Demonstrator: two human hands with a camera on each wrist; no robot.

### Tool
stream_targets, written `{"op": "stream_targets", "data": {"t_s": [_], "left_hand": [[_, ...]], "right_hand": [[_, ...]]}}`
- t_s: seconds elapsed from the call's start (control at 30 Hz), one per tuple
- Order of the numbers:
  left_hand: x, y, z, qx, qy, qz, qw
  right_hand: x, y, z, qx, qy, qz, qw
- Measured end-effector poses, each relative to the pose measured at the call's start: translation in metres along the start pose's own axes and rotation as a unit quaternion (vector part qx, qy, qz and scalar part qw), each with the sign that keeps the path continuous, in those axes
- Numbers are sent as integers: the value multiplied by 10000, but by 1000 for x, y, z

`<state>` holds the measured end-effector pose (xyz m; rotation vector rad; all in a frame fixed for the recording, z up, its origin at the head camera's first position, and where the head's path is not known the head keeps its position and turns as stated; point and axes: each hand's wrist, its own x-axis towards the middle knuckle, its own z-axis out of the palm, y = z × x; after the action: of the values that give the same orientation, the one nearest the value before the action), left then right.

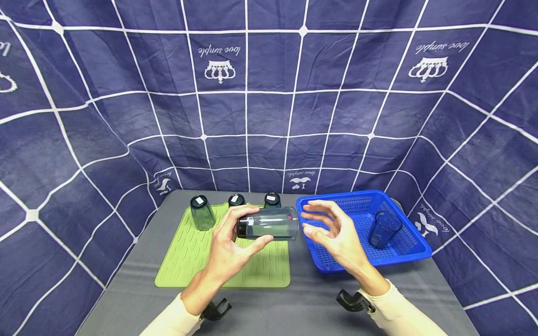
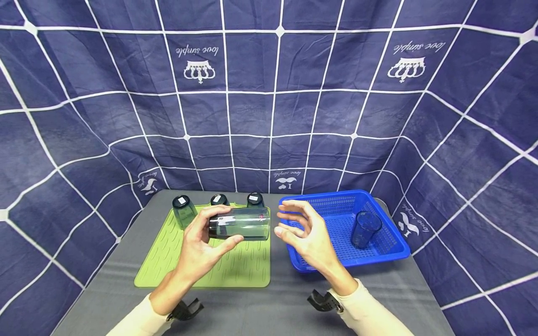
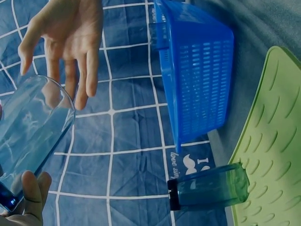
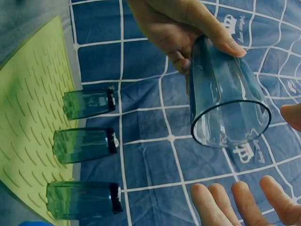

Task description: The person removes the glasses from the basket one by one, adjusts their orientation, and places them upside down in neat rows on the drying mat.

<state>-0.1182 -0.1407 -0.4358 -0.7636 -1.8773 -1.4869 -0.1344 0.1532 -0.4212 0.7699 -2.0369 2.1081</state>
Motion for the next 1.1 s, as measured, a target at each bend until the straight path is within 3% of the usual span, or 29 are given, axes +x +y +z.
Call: {"op": "stream_targets", "data": {"t_s": [0.23, 0.47, 0.8, 1.1], "left_hand": [[0, 1, -8, 143, 122, -7, 9998], [1, 3, -16, 403, 133, -61, 9991], [2, 4, -26, 477, 151, -632, 9967], [1, 3, -31, 741, 157, -637, 9951]], "right_hand": [[-2, 0, -5, -157, 128, 23, 9998], [-1, 2, -13, -354, 237, -240, 9988], [0, 4, -30, -711, 584, -353, 9951], [-1, 6, -43, -939, 883, -336, 9911]]}}
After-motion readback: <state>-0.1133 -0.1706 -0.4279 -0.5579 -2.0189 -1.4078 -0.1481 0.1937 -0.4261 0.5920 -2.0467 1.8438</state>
